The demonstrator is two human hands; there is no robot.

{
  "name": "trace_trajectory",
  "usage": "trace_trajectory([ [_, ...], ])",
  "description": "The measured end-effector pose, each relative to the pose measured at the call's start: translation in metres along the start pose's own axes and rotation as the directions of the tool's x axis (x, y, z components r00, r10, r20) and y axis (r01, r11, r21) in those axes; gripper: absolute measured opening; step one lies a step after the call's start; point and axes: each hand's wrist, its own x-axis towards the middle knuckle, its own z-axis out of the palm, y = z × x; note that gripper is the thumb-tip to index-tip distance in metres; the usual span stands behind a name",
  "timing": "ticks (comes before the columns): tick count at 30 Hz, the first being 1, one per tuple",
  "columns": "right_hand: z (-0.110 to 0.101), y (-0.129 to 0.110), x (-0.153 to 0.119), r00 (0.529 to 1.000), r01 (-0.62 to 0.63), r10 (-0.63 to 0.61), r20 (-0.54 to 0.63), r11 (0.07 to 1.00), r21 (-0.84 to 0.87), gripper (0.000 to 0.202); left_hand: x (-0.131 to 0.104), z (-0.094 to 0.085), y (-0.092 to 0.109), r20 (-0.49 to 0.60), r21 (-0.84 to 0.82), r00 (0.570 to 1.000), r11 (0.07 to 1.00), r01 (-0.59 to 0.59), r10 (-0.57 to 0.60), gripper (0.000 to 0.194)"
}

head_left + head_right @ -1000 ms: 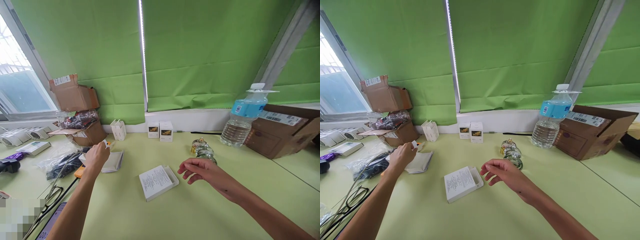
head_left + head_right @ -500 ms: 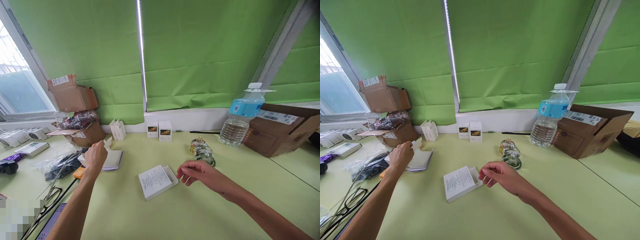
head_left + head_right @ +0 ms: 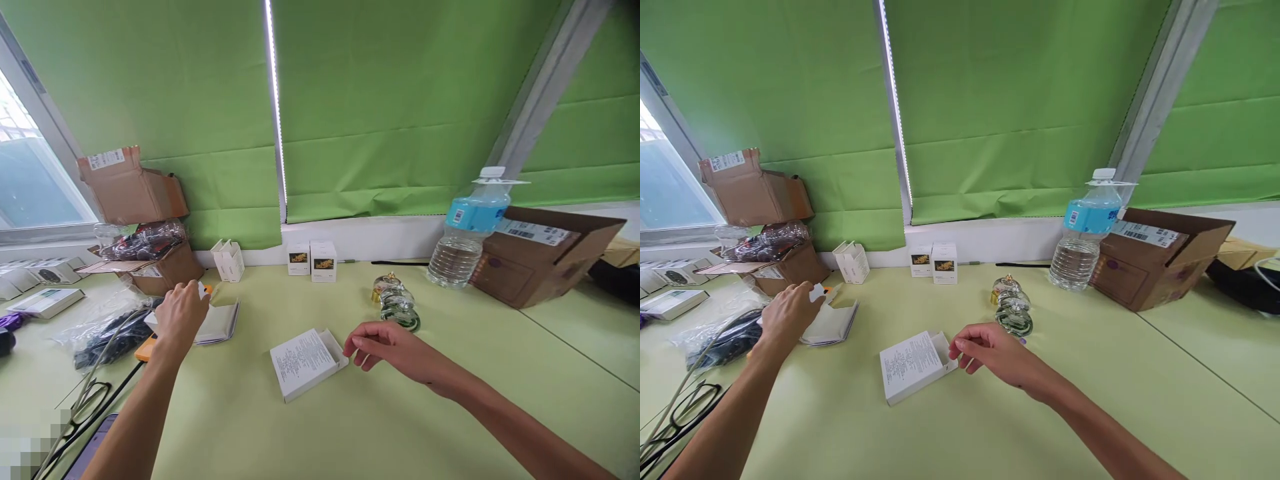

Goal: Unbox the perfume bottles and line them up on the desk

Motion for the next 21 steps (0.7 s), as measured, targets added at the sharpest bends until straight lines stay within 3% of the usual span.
trace_trajectory([
  [4, 0.006, 0.009, 0.003, 0.999, -0.036, 0.036, -0.040, 0.999, -0.005, 0.039, -0.004, -0.006, 0.020, -0.036, -0.129, 0.994, 0.986, -0.103, 0.099, 0.042],
  [7, 0.017, 0.019, 0.004, 0.998, -0.048, 0.050, -0.050, 0.998, 0.036, 0.036, -0.012, -0.004, 0.042, 0.016, -0.290, 0.969, 0.928, -0.232, 0.247, 0.038],
  [10, 0.032, 0.029, 0.003, 0.995, -0.094, 0.098, -0.031, 0.989, 0.118, 0.039, -0.030, 0.004, 0.068, 0.100, -0.459, 0.912, 0.832, -0.312, 0.397, 0.038],
  [13, 0.045, 0.034, 0.003, 0.991, -0.134, 0.134, 0.016, 0.957, 0.259, 0.041, -0.052, 0.015, 0.087, 0.174, -0.607, 0.830, 0.722, -0.333, 0.530, 0.041],
  [17, 0.042, 0.028, 0.006, 0.996, -0.012, 0.043, -0.077, 0.931, 0.366, 0.038, -0.069, 0.021, 0.096, 0.248, -0.734, 0.736, 0.618, -0.282, 0.630, 0.052],
  [21, 0.025, 0.014, 0.006, 0.970, 0.176, -0.150, -0.190, 0.977, 0.125, 0.036, -0.074, 0.008, 0.102, 0.242, -0.820, 0.678, 0.520, -0.240, 0.694, 0.050],
])
